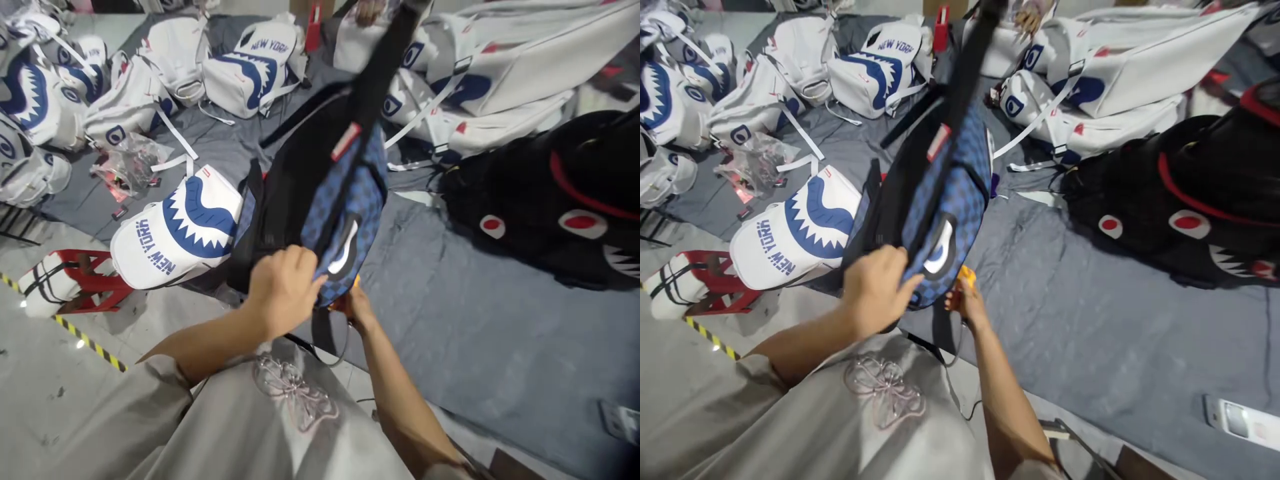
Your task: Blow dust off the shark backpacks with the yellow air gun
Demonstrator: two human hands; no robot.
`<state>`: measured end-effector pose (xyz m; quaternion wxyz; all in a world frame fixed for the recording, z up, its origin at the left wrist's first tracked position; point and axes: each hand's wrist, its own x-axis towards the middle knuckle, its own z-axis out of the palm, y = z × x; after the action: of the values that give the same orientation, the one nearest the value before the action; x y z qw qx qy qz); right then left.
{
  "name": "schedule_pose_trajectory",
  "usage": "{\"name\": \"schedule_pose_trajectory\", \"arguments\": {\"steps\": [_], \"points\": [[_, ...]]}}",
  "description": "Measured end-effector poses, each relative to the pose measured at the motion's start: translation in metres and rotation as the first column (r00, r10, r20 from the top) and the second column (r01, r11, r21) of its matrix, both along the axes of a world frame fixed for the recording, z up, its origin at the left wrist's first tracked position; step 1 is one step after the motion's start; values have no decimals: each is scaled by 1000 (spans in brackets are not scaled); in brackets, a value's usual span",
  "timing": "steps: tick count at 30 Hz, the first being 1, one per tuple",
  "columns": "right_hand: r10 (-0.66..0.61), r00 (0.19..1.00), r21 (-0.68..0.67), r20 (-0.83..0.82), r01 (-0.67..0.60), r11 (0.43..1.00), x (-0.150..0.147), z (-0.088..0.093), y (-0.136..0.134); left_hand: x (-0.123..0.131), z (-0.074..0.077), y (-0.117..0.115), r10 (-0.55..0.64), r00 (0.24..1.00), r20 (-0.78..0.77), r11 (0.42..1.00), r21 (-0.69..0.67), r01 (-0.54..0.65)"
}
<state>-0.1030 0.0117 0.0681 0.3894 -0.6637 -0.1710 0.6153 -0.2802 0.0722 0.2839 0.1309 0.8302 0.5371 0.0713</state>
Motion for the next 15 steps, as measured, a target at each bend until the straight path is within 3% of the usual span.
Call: {"name": "schedule_pose_trajectory", "arguments": {"steps": [3,6,8,11,13,15], "points": [[-157,988,-104,6,156,982,54,0,-46,17,-46,-22,-262,962,-78,944,-228,238],[-267,964,-49,-3,267,963,90,10,-78,-9,-86,-32,-408,912,36,850,-349,394],[-310,951,-22,9,310,950,99,18,-87,-38,-99,-28,-381,924,38,877,-302,374],[-314,945,13,94,314,949,96,26,-92,-62,-104,-15,-263,964,25,933,-249,261],[-281,941,32,189,280,960,90,28,-96,-56,-107,-11,-177,984,35,960,-213,180],[-239,922,67,304,230,971,82,31,-101,-38,-112,-13,-188,981,55,965,-175,195]]}}
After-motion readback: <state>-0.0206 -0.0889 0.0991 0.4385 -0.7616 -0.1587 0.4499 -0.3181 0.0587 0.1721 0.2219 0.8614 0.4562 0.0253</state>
